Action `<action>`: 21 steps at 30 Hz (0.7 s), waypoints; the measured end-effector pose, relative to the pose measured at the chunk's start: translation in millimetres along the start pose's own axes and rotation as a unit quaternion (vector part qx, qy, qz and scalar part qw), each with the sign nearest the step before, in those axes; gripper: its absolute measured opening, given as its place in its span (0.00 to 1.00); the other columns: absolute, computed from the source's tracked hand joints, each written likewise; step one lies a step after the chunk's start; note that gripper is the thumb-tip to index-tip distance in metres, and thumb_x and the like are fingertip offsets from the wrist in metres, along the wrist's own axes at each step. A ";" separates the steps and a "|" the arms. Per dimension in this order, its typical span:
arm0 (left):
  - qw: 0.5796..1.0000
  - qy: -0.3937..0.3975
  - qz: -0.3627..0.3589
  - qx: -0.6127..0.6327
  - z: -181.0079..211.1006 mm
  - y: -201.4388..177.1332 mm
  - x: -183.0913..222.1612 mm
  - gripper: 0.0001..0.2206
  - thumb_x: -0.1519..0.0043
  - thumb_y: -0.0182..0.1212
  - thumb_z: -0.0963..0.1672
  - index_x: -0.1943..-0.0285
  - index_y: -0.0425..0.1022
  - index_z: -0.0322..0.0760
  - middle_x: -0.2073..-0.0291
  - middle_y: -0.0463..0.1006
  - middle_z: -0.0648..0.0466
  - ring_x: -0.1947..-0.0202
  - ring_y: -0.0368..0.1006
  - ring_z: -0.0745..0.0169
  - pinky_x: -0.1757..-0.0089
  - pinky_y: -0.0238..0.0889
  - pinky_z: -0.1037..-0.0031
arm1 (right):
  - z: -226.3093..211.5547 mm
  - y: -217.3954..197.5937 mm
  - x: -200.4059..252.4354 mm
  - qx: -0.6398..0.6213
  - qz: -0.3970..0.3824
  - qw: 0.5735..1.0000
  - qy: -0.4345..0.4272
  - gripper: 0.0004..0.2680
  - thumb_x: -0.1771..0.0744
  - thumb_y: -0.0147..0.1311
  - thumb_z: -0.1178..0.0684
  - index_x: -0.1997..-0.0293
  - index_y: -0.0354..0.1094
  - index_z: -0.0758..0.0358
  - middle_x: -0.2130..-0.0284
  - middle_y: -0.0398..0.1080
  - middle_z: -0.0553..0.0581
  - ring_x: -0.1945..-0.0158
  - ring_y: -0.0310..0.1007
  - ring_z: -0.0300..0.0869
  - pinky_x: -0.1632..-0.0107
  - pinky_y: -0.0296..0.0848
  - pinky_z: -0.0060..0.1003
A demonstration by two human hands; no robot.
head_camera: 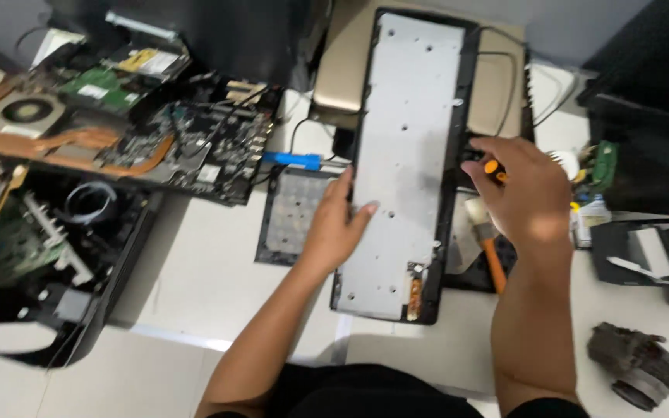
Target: Disassembling a keyboard assembly by removing screws, cleaning parts with a brush, and separating internal layers
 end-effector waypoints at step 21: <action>0.970 -0.035 0.055 0.233 -37.7 19.4 -46.7 0.17 0.31 0.44 0.37 0.31 0.61 0.27 0.54 0.80 0.39 0.52 0.71 0.59 0.49 0.71 0.63 | 22.1 89.7 -8.3 -0.020 -0.290 0.924 0.249 0.21 0.29 0.44 0.37 0.29 0.62 0.54 0.40 0.70 0.63 0.37 0.71 0.56 0.38 0.70 0.51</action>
Point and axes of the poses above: each hand's wrist, its own x-axis away from the middle knuckle, its own y-axis out of the palm, z = x × y, the point moved 9 cm from there along -x, towards the middle knuckle
